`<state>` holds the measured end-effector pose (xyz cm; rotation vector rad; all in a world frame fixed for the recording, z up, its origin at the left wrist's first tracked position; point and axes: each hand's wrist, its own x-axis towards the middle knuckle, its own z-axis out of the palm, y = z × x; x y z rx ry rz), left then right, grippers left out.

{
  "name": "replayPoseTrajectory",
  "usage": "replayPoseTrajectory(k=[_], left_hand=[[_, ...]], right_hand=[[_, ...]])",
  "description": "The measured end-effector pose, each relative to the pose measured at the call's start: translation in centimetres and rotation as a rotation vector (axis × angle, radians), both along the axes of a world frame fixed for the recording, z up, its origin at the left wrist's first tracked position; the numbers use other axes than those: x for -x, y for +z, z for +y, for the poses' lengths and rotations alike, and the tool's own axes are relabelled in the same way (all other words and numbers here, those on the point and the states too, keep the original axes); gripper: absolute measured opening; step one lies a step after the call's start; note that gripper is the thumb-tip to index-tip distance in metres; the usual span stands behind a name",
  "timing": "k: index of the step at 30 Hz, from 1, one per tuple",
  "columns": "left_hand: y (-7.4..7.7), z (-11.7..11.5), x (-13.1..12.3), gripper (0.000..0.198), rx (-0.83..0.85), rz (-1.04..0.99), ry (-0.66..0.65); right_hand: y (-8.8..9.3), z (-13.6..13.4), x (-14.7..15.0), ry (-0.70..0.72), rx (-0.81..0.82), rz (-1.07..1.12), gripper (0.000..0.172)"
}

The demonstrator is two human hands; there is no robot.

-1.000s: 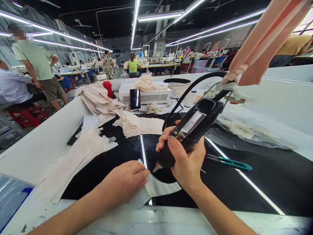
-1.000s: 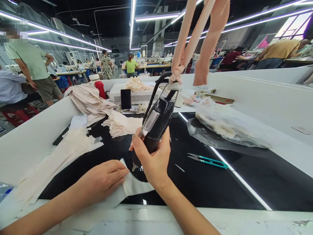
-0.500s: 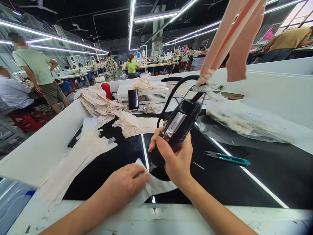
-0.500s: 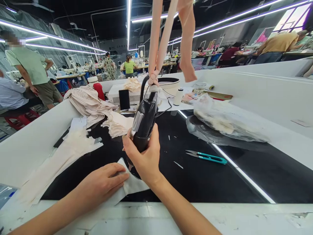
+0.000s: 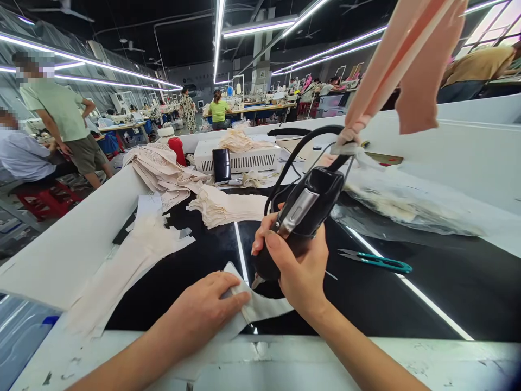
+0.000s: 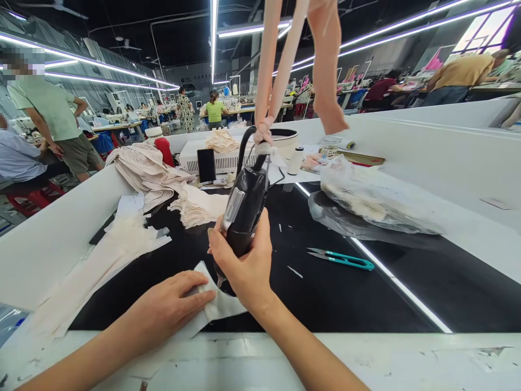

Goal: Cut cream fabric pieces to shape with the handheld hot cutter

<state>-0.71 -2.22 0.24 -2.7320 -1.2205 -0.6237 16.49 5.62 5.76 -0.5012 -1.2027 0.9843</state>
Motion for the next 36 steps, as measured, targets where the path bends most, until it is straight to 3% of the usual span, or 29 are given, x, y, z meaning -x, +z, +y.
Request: replayPoseTrajectory(k=[12,18,21,23,25,28,33,36], left_hand=[[0.8,0.0,0.1,0.024,-0.015,0.018,-0.006],[1.1,-0.1,-1.8,0.026,-0.034,-0.062,-0.052],[0.7,-0.2,-2.8,0.030,-0.087,-0.031,-0.061],[0.3,-0.2,-3.1,0.037,-0.227,0.033,-0.067],[-0.3,-0.1,-3.0,0.046,-0.353,0.053,-0.081],[-1.6,0.0,-2.1,0.049,-0.408,0.061,-0.119],[-4.0,0.2,-0.4,0.046,-0.262,-0.036,-0.101],[-3.5,-0.2,-0.8,0.044,-0.218,-0.033,-0.094]], right_hand=[[0.8,-0.5,-1.7,-0.005,0.016,0.012,0.033],[0.7,-1.1,-3.3,-0.052,0.021,0.006,0.035],[0.6,-1.7,-3.4,-0.051,0.056,-0.004,0.035],[0.6,-1.9,-3.3,-0.025,0.076,-0.019,0.037],[0.5,-2.0,-3.3,-0.013,0.082,-0.027,0.039],[0.4,-2.1,-3.1,-0.024,0.070,-0.050,0.037],[0.1,-2.0,-3.0,-0.035,0.044,-0.058,0.037],[0.3,-2.1,-3.2,-0.028,0.048,-0.053,0.036]])
